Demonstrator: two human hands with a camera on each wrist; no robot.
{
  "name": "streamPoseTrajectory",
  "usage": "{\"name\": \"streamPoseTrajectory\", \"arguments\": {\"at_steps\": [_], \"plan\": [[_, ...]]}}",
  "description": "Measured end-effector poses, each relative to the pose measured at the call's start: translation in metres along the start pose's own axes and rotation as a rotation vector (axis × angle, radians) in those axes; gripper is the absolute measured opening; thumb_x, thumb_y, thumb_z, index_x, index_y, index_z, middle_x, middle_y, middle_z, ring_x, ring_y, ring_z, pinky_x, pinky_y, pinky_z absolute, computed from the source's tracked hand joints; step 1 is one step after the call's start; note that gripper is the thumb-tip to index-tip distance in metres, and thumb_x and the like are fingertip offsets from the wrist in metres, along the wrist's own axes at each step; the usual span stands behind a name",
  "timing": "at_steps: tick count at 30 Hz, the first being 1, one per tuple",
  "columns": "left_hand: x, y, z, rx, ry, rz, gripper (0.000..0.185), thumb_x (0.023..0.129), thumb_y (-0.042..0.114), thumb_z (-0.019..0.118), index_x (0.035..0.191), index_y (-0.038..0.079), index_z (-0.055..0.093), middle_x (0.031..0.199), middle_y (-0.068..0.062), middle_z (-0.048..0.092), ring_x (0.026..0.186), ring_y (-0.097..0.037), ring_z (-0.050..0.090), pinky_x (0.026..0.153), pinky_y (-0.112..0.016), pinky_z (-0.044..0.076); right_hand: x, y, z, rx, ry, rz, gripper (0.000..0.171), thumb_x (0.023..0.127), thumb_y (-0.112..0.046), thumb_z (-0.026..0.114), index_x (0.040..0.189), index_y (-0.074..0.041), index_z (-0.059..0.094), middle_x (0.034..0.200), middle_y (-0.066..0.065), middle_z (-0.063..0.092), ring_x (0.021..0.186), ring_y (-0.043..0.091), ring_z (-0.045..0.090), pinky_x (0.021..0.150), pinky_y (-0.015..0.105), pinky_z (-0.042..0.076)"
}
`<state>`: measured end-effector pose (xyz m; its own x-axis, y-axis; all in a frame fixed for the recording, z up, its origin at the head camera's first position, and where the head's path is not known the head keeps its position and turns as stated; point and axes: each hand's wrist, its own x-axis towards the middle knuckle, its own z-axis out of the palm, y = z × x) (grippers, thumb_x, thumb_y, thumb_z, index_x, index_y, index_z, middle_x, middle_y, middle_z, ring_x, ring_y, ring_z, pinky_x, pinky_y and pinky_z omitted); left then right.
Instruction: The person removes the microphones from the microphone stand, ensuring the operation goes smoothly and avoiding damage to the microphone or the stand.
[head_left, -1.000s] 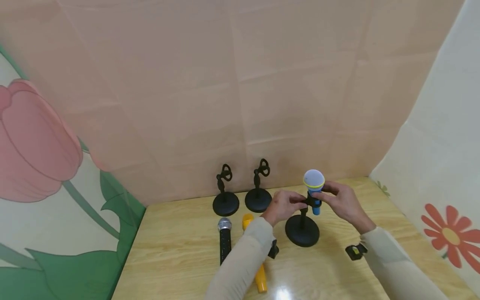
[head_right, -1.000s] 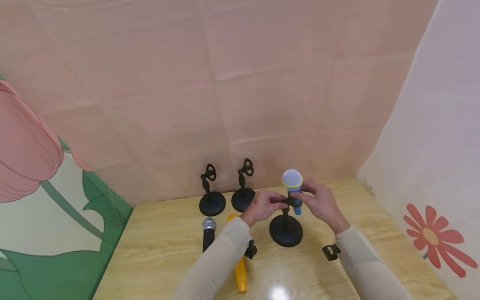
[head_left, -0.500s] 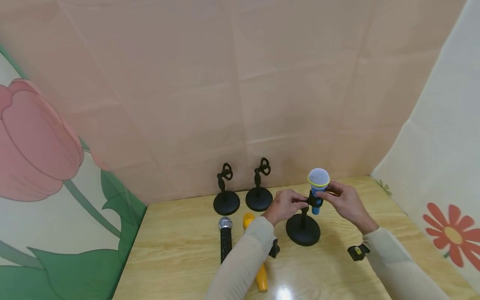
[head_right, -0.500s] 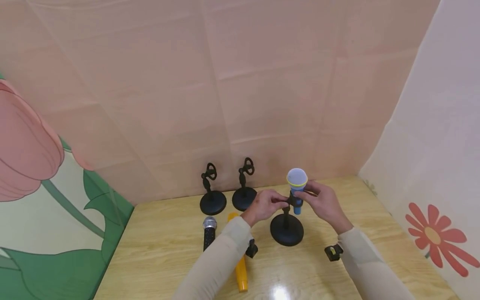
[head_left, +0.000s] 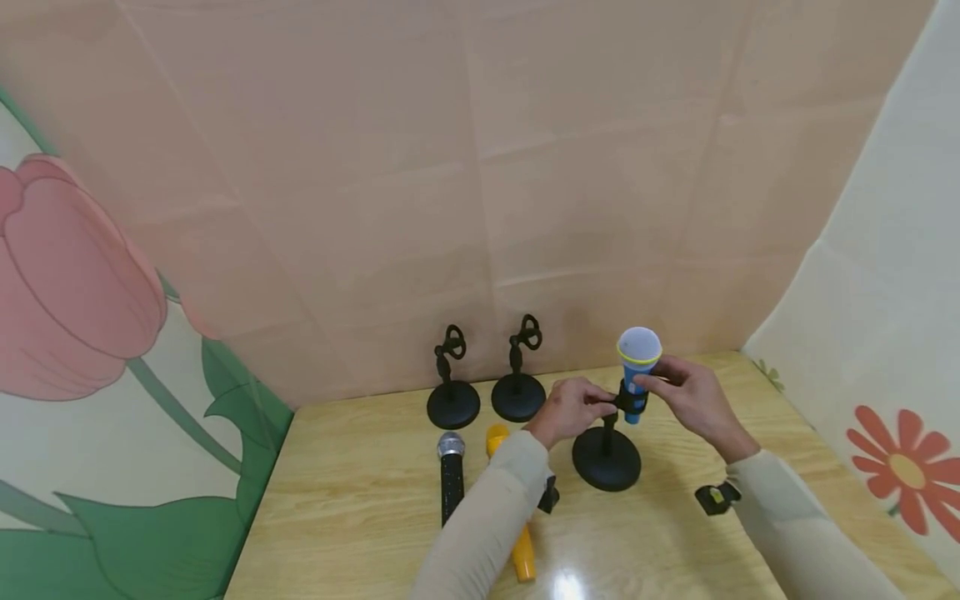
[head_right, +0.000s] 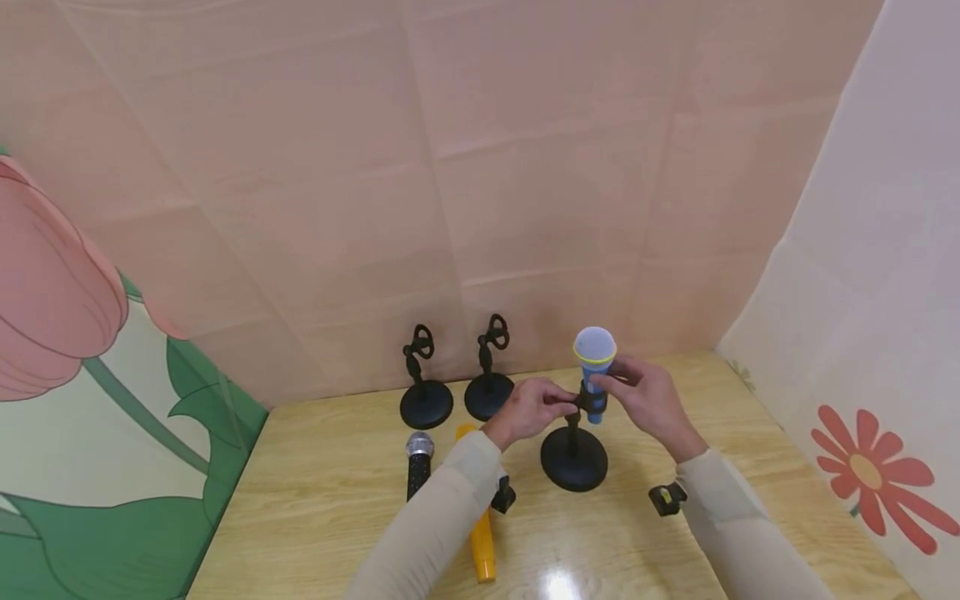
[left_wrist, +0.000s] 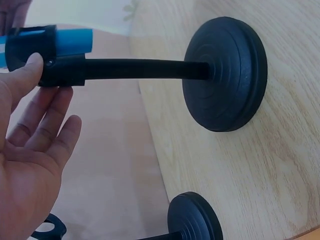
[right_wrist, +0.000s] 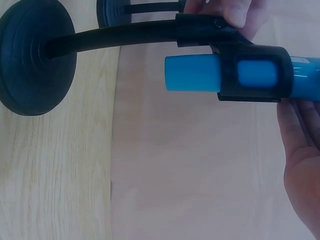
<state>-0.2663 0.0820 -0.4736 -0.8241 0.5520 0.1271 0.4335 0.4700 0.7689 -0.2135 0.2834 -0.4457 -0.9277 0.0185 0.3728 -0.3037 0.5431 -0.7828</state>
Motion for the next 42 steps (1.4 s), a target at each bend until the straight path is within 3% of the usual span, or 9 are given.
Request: {"name": "streamPoseTrajectory", "arguments": {"at_steps": [16,42], "plan": [[-0.001,0.002,0.000,-0.025,0.007,-0.024,0.014,0.091,0.021,0.075,0.103,0.017,0.081,0.088,0.015,0.065,0.077,0.001,0.056,0.066,-0.016,0.050,0.002,-0.009,-0.004,-0.011,0.015,-0.003,0.034,0.095,-0.021,0.071,0.116,0.005,0.069,0.107,0.022,0.071,0.090,-0.001,0.063,0.074,0.013,0.049],[-0.003,-0.003,0.001,-0.040,0.009,-0.012,0.018,0.091,0.024,0.074,0.107,0.018,0.080,0.086,0.016,0.062,0.078,-0.001,0.055,0.067,-0.017,0.050,0.010,-0.034,-0.019,-0.081,0.011,0.001,0.040,0.097,-0.027,0.069,0.123,0.003,0.066,0.112,0.023,0.070,0.088,-0.008,0.058,0.073,0.014,0.048]]}}
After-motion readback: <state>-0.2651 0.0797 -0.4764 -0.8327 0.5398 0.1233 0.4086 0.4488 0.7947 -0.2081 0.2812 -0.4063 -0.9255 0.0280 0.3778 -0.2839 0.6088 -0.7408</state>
